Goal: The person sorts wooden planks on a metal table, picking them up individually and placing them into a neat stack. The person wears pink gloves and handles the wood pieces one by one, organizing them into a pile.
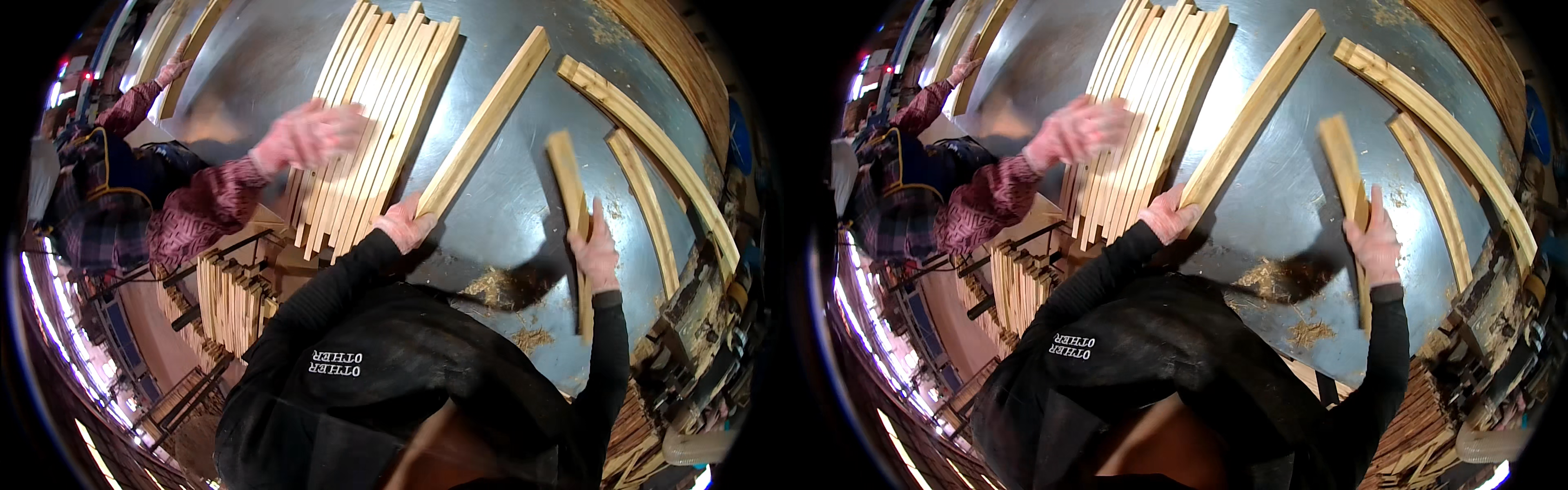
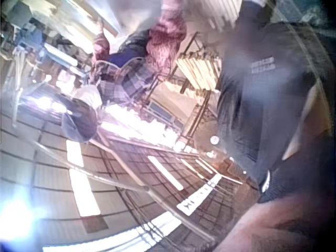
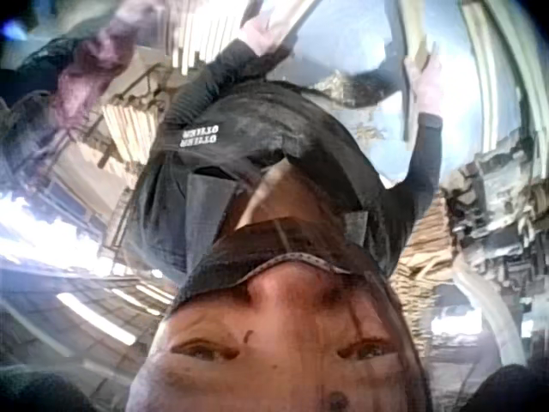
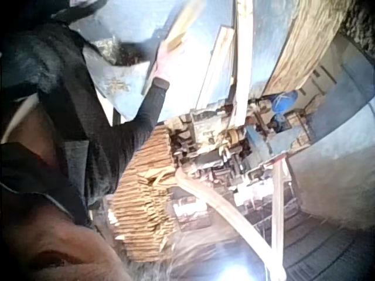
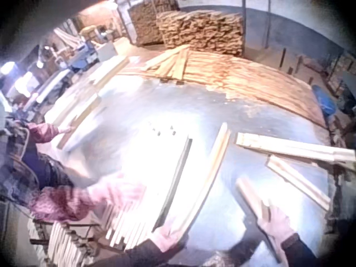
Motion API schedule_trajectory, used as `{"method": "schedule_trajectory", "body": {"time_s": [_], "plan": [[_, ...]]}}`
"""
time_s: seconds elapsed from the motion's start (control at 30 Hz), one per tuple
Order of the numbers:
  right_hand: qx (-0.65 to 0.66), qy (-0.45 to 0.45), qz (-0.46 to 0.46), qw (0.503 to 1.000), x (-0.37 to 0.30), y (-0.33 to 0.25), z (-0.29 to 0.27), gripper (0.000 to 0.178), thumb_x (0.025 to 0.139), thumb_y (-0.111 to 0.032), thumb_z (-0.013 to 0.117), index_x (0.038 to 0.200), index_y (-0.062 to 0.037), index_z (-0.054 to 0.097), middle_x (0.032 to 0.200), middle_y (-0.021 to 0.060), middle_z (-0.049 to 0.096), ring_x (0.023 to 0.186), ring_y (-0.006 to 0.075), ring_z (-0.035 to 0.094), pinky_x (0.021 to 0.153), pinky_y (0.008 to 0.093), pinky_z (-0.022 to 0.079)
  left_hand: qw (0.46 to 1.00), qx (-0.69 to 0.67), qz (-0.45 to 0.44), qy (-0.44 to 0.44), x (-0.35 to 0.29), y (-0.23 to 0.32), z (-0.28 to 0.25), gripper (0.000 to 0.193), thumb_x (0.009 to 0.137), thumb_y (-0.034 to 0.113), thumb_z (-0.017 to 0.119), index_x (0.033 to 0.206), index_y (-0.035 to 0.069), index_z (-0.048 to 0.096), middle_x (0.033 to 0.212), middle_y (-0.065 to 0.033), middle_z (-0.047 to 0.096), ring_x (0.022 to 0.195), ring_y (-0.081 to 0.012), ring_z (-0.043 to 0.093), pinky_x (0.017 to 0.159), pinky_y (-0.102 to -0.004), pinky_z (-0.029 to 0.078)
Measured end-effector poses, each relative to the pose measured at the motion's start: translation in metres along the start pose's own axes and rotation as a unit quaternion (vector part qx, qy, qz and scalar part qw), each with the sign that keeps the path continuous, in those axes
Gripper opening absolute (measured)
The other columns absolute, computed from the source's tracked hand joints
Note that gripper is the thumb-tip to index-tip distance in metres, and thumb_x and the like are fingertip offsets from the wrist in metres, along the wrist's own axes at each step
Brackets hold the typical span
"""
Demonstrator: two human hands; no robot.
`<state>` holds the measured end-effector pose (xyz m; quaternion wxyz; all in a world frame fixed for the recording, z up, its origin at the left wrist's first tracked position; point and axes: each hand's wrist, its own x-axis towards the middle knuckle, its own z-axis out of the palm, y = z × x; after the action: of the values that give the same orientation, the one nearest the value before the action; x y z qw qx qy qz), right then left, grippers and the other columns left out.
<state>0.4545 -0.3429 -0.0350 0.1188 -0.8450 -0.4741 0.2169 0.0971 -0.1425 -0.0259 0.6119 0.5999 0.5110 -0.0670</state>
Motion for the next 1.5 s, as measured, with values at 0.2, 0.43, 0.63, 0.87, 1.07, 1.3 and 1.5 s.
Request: {"method": "schedule_trajectory", "body": {"time_s": [0.2,0.43,0.63,0.87,1.07,1.3,1.5], "plan": [[0.318,0.034,0.108,0.941,0.133,-0.159,0.014,0.066,0.093,-0.047,0.054,0.142,-0.0054,0.039,0.111,0.023,0.064,0.105,0.0361,0.063,0.09,0.042,0.049,0.987,0.067,0.119,0.088,-0.02,-0.022,0.021,0.074,0.083,0.043,0.07,0.141,0.007,0.04,0.119,-0.023,0.06,0.109,-0.0384,0.06,0.091,-0.039,0.048],[0.059,-0.036,-0.007,0.998,0.178,-0.195,0.046,0.068,0.095,-0.062,0.037,0.131,-0.0072,0.055,0.126,0.0236,0.059,0.12,0.0366,0.054,0.103,0.0445,0.041,0.955,0.213,0.024,0.206,-0.01,-0.001,0.033,0.076,0.08,0.021,0.07,0.144,0.004,0.031,0.125,-0.0226,0.056,0.113,-0.0392,0.057,0.094,-0.0423,0.047],[-0.327,0.148,-0.072,0.931,0.27,-0.049,-0.09,0.112,0.065,-0.057,0.074,0.153,-0.0124,0.021,0.149,0.0209,0.037,0.141,0.0336,0.032,0.118,0.0479,0.017,0.947,0.111,0.121,0.276,-0.003,-0.073,-0.042,0.073,0.076,0.003,0.068,0.142,0.008,0.036,0.116,-0.0213,0.059,0.107,-0.0348,0.06,0.091,-0.0404,0.049],[-0.212,-0.107,0.011,0.971,0.291,-0.028,-0.109,0.096,0.068,-0.035,0.074,0.149,-0.0112,0.029,0.121,0.0249,0.061,0.111,0.0363,0.061,0.095,0.0397,0.049,0.93,0.187,-0.008,0.318,-0.006,-0.045,-0.083,0.069,0.079,0.028,0.066,0.14,0.014,0.039,0.127,-0.0176,0.058,0.118,-0.036,0.055,0.095,-0.0483,0.045],[0.041,-0.189,0.051,0.98,0.24,-0.087,-0.065,0.053,0.081,-0.046,0.068,0.108,0.0001,0.069,0.095,0.0182,0.069,0.093,0.025,0.066,0.082,0.036,0.049,0.959,0.094,0.003,0.268,0.01,-0.03,-0.09,0.063,0.079,0.027,0.066,0.135,0.011,0.043,0.122,-0.0197,0.06,0.114,-0.0372,0.057,0.094,-0.0455,0.045],[0.256,-0.116,-0.084,0.956,0.248,-0.217,0.074,0.067,0.093,-0.058,0.048,0.116,0.0029,0.064,0.11,0.0234,0.066,0.105,0.0305,0.064,0.094,0.0389,0.048,0.968,-0.015,0.058,0.242,0.019,-0.061,-0.081,0.077,0.08,0.033,0.071,0.143,0.008,0.036,0.123,-0.0217,0.059,0.112,-0.0359,0.058,0.096,-0.0399,0.045],[0.209,-0.158,-0.005,0.965,0.213,-0.301,0.087,0.089,0.094,-0.062,0.039,0.138,0.0158,0.034,0.103,0.0295,0.066,0.096,0.0358,0.067,0.085,0.0378,0.053,0.952,0.155,0.005,0.263,-0.007,-0.018,-0.082,0.096,0.081,0.046,0.07,0.149,-0.001,0.021,0.128,-0.0262,0.055,0.117,-0.0361,0.057,0.096,-0.04,0.046]]}}
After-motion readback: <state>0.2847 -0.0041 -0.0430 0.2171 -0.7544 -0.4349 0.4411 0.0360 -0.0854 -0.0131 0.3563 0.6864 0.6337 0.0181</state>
